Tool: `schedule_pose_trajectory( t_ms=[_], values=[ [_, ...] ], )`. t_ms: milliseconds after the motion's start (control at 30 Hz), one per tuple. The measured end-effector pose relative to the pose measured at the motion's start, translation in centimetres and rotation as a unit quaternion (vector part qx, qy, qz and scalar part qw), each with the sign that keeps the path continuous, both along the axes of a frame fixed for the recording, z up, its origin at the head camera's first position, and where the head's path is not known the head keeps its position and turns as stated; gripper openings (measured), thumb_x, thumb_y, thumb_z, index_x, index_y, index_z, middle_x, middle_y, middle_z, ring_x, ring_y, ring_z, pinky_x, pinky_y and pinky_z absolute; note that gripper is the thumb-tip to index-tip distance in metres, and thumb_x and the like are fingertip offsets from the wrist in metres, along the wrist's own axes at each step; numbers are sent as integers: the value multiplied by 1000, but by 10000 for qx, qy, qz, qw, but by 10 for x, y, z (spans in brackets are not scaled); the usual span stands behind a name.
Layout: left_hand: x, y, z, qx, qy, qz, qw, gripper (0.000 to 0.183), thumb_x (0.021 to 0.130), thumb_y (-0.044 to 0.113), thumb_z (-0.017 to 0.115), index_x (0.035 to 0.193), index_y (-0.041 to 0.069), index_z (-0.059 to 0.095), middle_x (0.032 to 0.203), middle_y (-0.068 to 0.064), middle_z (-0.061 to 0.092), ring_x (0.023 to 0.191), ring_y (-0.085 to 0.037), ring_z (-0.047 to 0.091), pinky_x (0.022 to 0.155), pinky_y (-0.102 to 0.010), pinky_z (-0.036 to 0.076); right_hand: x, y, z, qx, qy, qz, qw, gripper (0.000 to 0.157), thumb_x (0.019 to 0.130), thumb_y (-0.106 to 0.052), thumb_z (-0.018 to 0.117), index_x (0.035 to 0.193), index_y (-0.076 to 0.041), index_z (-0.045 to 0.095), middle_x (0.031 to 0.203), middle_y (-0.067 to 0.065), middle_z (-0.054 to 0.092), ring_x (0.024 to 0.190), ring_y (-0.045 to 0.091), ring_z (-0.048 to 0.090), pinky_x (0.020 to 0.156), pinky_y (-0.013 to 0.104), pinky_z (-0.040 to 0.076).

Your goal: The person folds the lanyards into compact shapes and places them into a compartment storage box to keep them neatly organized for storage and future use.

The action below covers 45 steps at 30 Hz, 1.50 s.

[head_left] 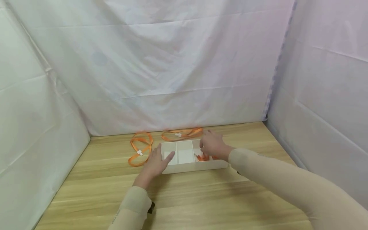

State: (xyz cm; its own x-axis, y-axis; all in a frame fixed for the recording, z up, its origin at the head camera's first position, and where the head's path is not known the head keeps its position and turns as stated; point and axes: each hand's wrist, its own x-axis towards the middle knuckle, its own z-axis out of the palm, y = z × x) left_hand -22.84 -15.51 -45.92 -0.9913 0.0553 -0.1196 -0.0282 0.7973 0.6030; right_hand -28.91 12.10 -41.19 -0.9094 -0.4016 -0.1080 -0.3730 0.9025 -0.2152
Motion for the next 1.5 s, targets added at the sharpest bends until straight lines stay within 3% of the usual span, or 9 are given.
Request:
schedule_pose_trajectory(
  t_ms=[133,367,567,767,933,1067,1233,1400,1500],
  values=[
    [-7,-13,8,477,350,193,9981,86,110,63,41,166,0,25,171,-28,30,158,-51,29,128,-69,26,4,-5,11,-173,100,250,9995,25,98,-9,64,109,-18,84,169,17,42,156,54,33,107,90,32],
    [-14,-39,31,-26,494,394,9980,66,111,53,47,155,3,49,159,-23,52,146,-48,49,118,-67,42,3,-17,28,-1099,-81,302,9934,24,97,-11,68,117,-11,82,163,17,49,153,47,40,115,70,44],
    [-26,-52,44,-218,561,152,9981,55,111,44,50,145,1,60,146,-22,64,132,-46,62,109,-62,52,-15,-15,44,-2204,-215,88,9751,28,98,-11,70,124,-2,75,144,23,65,140,43,56,116,55,49],
    [-49,-52,55,-360,425,-18,9984,45,111,37,52,138,4,65,140,-20,68,129,-41,65,106,-59,55,-39,-14,50,-2366,-764,-118,9685,34,102,-15,61,133,-2,71,141,20,68,129,37,66,101,48,59],
    [-78,-45,67,-613,283,-391,9969,48,112,41,51,137,2,65,139,-21,68,128,-42,65,106,-58,54,-69,-20,46,-1615,-646,280,9844,33,106,-11,56,132,1,71,139,20,70,131,36,65,109,48,56],
    [-103,-31,70,-855,189,-985,9913,50,112,46,51,134,4,68,132,-17,71,122,-38,68,103,-56,56,-93,-27,36,-176,-376,868,9954,32,104,-6,57,132,-3,72,136,15,72,132,34,65,113,54,52],
    [-133,-12,63,-1386,35,-2144,9669,41,112,37,53,136,7,68,137,-14,71,129,-35,66,110,-54,54,-111,-31,19,1178,-183,1499,9815,27,105,-16,65,129,-15,76,131,4,72,124,26,66,107,52,55],
    [-150,-1,58,-1674,-60,-3063,9371,32,112,19,52,132,5,71,145,-15,67,140,-35,59,119,-50,47,-105,-37,12,1639,-243,1507,9746,22,108,-29,58,119,-26,78,135,1,68,115,26,67,100,52,58],
    [-155,6,60,-1745,-247,-3308,9271,33,111,13,48,132,4,71,156,-17,58,150,-38,49,125,-50,41,-98,-39,15,1725,-358,1428,9740,26,109,-28,54,123,-30,75,149,1,62,123,30,66,102,55,56]
  ],
)
